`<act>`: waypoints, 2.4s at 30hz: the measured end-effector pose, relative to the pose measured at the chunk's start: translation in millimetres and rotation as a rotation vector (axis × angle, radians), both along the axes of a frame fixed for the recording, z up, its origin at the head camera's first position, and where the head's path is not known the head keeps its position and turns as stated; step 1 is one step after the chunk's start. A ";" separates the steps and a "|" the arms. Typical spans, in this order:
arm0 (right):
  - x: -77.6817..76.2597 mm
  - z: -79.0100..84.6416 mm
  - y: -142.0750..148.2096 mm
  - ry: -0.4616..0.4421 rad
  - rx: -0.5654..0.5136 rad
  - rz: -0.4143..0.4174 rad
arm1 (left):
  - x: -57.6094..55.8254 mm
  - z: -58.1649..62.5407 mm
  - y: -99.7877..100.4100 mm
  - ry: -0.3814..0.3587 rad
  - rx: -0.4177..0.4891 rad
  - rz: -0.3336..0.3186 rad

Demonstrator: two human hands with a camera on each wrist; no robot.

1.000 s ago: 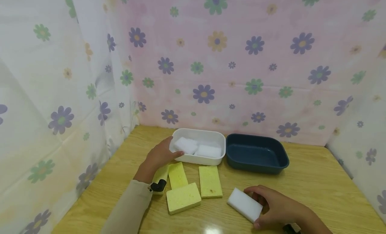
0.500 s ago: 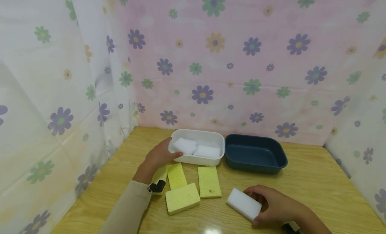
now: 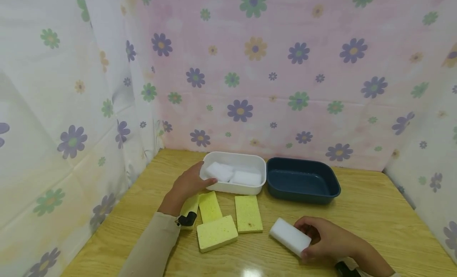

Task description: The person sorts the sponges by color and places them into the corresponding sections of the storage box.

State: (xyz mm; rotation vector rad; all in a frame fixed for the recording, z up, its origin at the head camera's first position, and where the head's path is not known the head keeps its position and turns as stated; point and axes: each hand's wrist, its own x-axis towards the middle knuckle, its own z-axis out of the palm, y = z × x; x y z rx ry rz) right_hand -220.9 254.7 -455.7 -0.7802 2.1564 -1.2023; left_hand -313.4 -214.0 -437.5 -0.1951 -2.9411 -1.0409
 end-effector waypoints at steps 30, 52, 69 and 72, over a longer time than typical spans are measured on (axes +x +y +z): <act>-10.4 61.1 -35.8 0.563 0.120 -0.247 | -1.6 -4.2 -2.2 0.012 0.004 -0.016; -69.5 69.5 -97.7 0.676 0.160 -0.313 | -3.3 -2.0 4.4 0.022 -0.002 -0.020; -107.7 76.5 -147.2 0.675 0.235 -0.247 | -1.9 0.8 0.2 0.027 -0.009 -0.013; -113.1 74.9 -155.4 0.672 0.229 -0.243 | -2.2 1.2 0.3 0.024 -0.009 -0.004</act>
